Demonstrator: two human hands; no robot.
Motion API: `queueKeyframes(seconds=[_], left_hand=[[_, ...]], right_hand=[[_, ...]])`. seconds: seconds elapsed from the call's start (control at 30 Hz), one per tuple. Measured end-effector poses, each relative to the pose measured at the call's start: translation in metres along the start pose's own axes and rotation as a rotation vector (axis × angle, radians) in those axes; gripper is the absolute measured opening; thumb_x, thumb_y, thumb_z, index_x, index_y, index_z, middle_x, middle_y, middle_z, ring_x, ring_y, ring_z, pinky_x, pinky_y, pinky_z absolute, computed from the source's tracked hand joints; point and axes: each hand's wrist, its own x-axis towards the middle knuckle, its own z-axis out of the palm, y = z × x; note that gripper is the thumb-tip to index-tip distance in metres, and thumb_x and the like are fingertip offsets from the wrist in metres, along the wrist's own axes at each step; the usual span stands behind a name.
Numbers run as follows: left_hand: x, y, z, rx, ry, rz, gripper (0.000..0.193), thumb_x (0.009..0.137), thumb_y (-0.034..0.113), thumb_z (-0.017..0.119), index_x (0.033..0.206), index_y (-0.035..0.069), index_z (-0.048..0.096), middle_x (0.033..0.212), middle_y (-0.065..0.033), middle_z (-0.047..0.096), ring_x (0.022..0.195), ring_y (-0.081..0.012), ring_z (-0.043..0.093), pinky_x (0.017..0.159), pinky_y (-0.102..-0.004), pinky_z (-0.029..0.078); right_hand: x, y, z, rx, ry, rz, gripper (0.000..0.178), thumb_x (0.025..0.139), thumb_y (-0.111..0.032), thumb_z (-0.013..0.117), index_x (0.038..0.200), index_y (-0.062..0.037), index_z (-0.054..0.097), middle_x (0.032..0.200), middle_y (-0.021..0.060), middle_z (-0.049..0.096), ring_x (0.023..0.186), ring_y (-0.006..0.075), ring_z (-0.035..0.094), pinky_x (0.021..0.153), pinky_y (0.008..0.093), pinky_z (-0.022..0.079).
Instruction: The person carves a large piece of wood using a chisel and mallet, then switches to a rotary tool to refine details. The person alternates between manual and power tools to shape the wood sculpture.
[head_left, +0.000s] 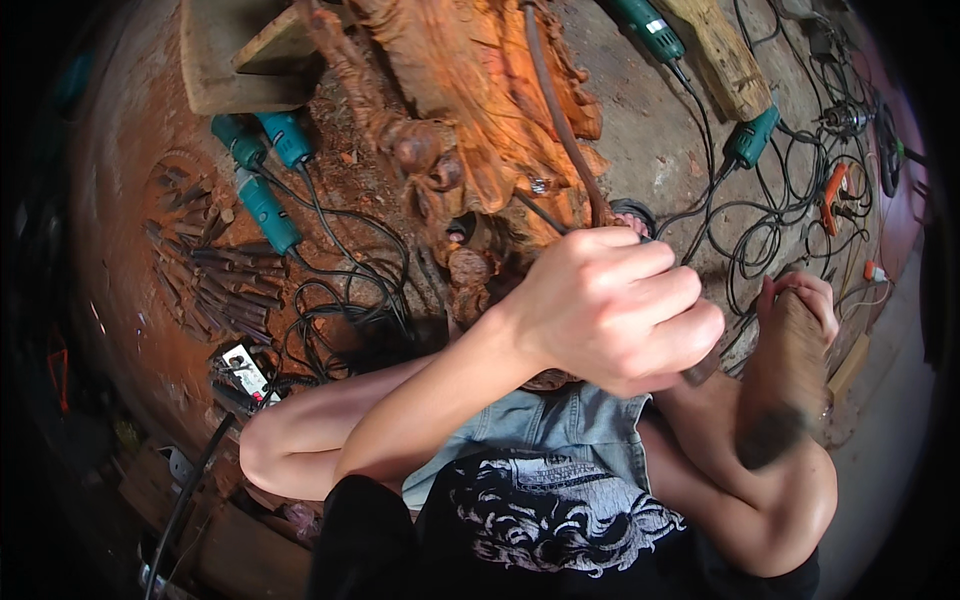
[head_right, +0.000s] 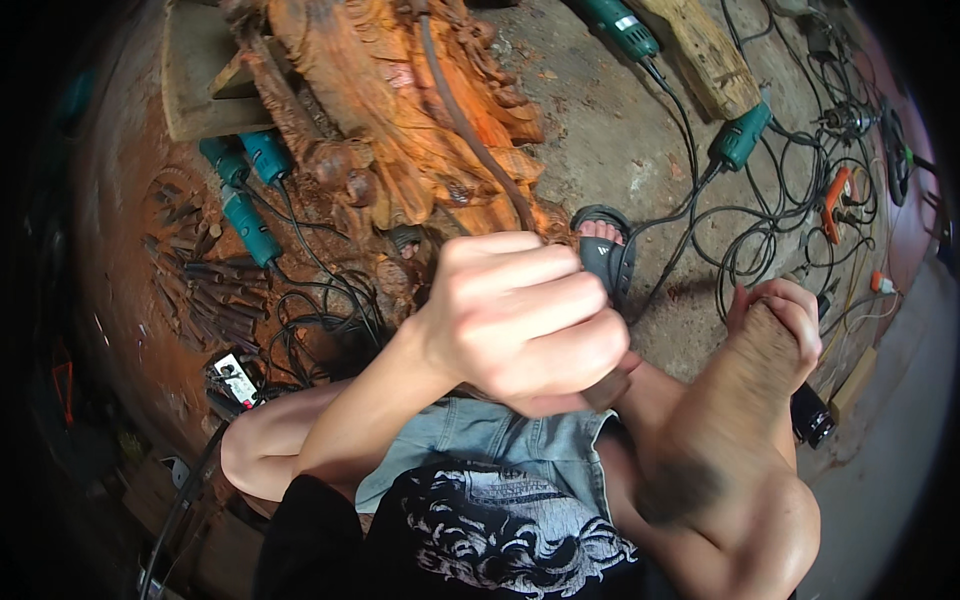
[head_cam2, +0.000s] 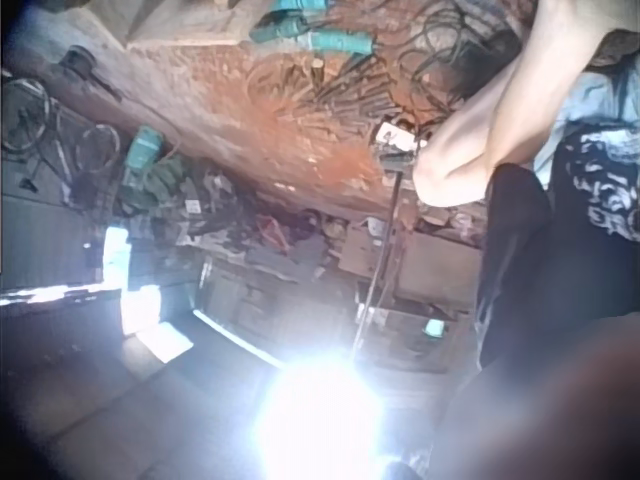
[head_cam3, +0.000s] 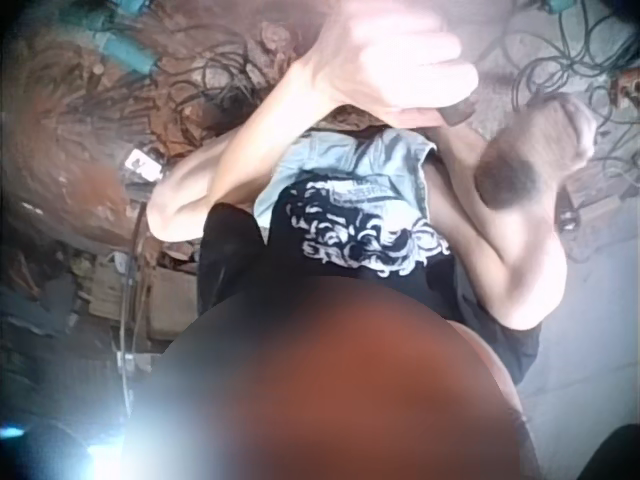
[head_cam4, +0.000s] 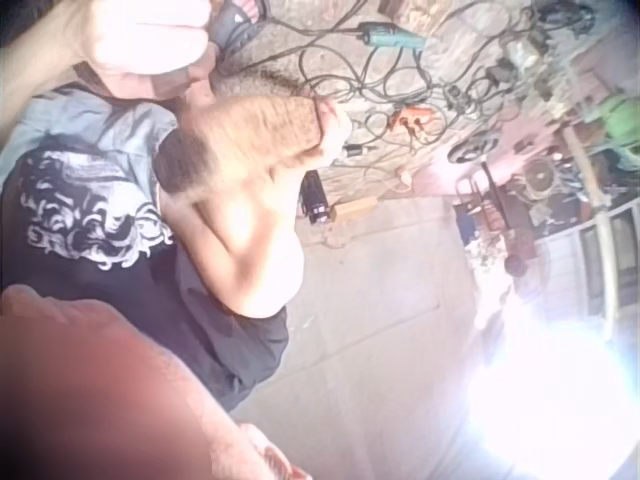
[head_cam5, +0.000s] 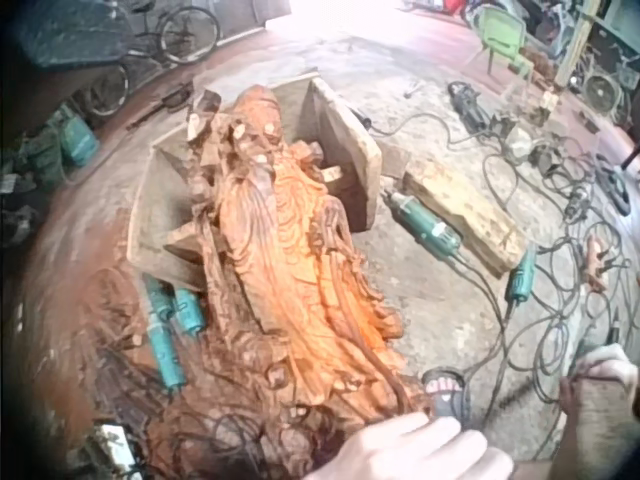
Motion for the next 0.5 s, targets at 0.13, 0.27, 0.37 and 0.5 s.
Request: queueKeyframes(seconds=[0.13,0.27,0.37,0.5], left_hand=[[-0.002,-0.001,0.014,0.009,0.038,-0.048,0.027,0.065,0.033,0.074,0.078,0.014,0.060,0.068,0.0017,0.046,0.057,-0.0158,0.052,0.047,-0.0320,0.040],[0.003,-0.002,0.014,0.028,-0.082,-0.089,0.031,0.064,0.032,0.077,0.084,0.012,0.062,0.070,0.0003,0.050,0.061,-0.0179,0.056,0.051,-0.0330,0.046],[0.005,-0.005,0.013,0.023,-0.112,-0.113,0.029,0.069,0.028,0.079,0.087,0.011,0.064,0.074,0.0002,0.053,0.065,-0.0191,0.058,0.056,-0.0328,0.048],[0.003,-0.001,0.007,0.117,-0.241,-0.091,0.024,0.081,0.023,0.070,0.103,0.012,0.071,0.080,0.0012,0.057,0.078,-0.0171,0.061,0.062,-0.0319,0.048]], right_hand=[[-0.030,-0.018,0.014,0.034,-0.048,-0.088,0.056,0.078,0.000,0.085,0.127,0.0001,0.059,0.118,0.0096,0.068,0.106,0.0187,0.065,0.092,0.0319,0.051],[-0.032,-0.021,0.030,0.062,-0.060,-0.134,0.058,0.077,-0.001,0.085,0.129,0.0001,0.058,0.119,0.0100,0.068,0.107,0.0190,0.065,0.094,0.0323,0.050],[-0.033,-0.022,0.030,0.065,-0.057,-0.143,0.059,0.077,-0.001,0.084,0.130,0.0001,0.058,0.120,0.0103,0.068,0.108,0.0192,0.064,0.095,0.0325,0.050],[-0.022,-0.010,0.023,0.045,-0.009,-0.121,0.061,0.077,-0.001,0.084,0.131,0.0001,0.057,0.121,0.0107,0.067,0.109,0.0195,0.064,0.096,0.0329,0.050]])
